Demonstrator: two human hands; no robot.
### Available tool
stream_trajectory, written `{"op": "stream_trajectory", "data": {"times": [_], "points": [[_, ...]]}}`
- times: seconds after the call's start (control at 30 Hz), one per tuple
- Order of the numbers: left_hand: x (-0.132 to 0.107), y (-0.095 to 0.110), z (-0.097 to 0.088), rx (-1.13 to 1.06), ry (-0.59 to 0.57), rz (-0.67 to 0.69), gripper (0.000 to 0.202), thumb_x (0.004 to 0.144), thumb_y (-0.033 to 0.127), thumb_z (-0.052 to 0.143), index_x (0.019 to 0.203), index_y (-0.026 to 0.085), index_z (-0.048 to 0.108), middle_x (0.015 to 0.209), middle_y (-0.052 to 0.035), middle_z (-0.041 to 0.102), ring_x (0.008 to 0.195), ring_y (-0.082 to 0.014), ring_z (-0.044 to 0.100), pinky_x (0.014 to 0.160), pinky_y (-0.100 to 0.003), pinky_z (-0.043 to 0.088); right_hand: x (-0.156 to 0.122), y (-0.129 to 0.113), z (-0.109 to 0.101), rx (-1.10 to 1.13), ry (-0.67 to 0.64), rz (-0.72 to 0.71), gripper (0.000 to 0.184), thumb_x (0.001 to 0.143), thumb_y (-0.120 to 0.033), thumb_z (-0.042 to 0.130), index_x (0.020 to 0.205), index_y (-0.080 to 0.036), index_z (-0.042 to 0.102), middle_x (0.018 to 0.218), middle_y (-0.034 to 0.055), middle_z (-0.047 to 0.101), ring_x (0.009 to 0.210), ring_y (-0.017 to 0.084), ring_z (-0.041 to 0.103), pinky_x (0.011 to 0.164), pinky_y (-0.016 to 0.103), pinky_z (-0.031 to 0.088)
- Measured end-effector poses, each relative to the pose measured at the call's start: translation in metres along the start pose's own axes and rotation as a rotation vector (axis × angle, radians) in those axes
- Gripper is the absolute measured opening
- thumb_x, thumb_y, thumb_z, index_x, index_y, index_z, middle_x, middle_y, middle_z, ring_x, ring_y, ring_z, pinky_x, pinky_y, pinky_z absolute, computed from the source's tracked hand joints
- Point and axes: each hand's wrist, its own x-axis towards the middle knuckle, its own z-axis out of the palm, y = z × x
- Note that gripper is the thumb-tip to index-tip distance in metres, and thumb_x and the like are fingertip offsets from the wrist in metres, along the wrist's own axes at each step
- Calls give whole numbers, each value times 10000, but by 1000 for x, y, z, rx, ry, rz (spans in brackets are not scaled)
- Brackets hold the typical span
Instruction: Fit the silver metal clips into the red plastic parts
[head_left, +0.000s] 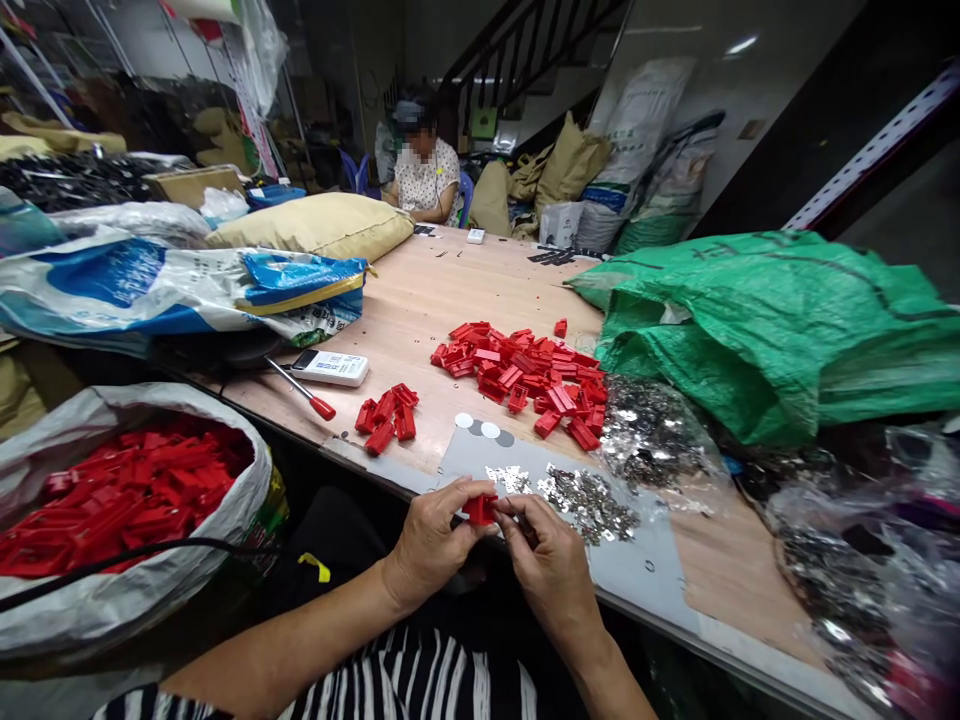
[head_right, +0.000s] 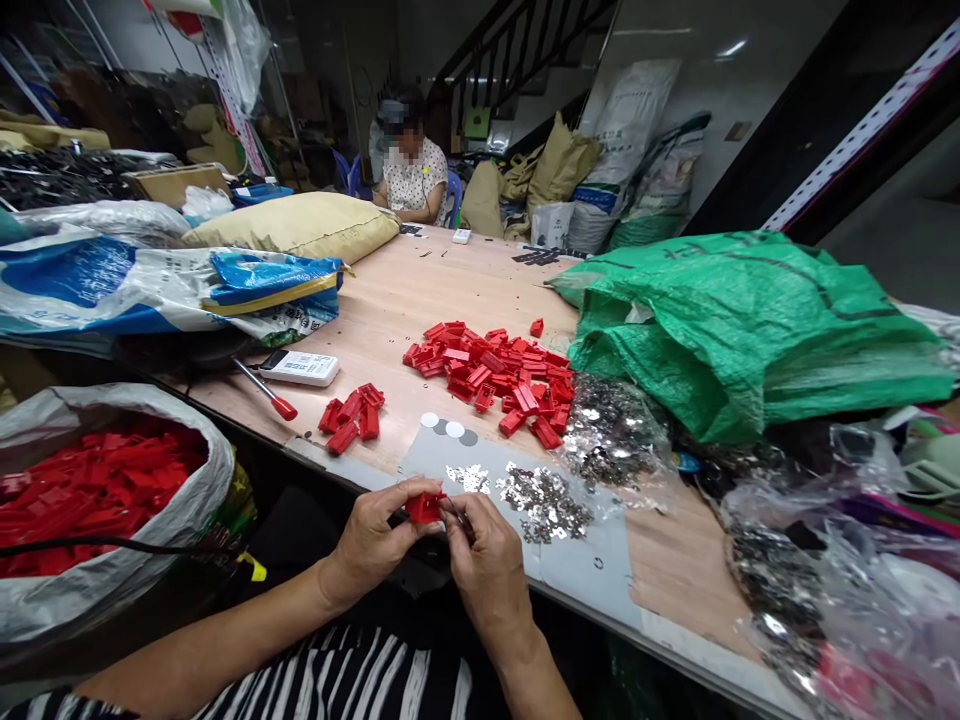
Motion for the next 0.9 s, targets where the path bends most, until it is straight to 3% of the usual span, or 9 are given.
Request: {"op": "stream_trajectory", "data": {"times": [0.1, 0.27, 0.4, 0.53, 0.7, 0.83, 0.9], "points": [[-2, -1, 0, -5, 14, 22, 389, 751, 126, 714, 1118, 217, 623, 1079, -37, 720, 1025, -184, 667, 999, -330, 480, 2, -5, 0, 73, -25, 63, 149, 901, -264, 512, 858, -205, 642, 801, 28, 633, 715, 163, 589, 660, 253, 450], [-4, 0, -2, -58, 65, -36, 347, 767, 160, 708, 1099, 222, 630, 1085, -42, 715, 999, -176, 675, 912, -289, 532, 2, -6, -12, 267, -177, 197, 266, 903, -389, 495, 961, -212, 686, 855, 36, 632, 812, 180, 597, 717, 265, 464], [-2, 3, -6, -71, 70, -10, 341, 769, 173, 709, 1097, 222, 628, 1102, -51, 711, 1028, -190, 666, 928, -310, 528, 2, 3, -19, 389, -194, 344, 328, 880, -458, 518, 1053, -206, 636, 801, 16, 613, 696, 152, 563, 641, 259, 450], [1, 5, -5, -60, 67, 44, 347, 764, 155, 710, 1094, 221, 626, 1064, -42, 725, 1023, -195, 669, 997, -354, 485, 5, 5, -14, 390, -115, 335, 275, 826, -461, 595, 905, -199, 609, 836, 19, 596, 765, 154, 553, 691, 248, 447], [0, 6, -5, -108, 40, 84, 353, 770, 143, 701, 1105, 220, 623, 1011, -32, 733, 951, -177, 690, 1040, -372, 444, 12, -5, -10, 480, -149, 351, 290, 777, -468, 640, 780, -203, 523, 747, -10, 518, 699, 135, 504, 642, 229, 446], [1, 13, -10, -193, -34, 33, 321, 779, 172, 695, 1091, 225, 639, 1030, -42, 726, 969, -185, 678, 939, -301, 508, 14, -7, -13, 597, -251, 413, 324, 748, -474, 670, 758, -205, 490, 671, -39, 475, 614, 115, 458, 558, 215, 422], [1, 16, -9, -250, -56, -2, 301, 781, 181, 691, 1075, 229, 651, 999, -43, 729, 893, -172, 691, 833, -248, 540, 12, -3, -11, 626, -263, 441, 343, 731, -490, 684, 745, -202, 497, 664, -37, 488, 613, 119, 475, 564, 222, 434]]}}
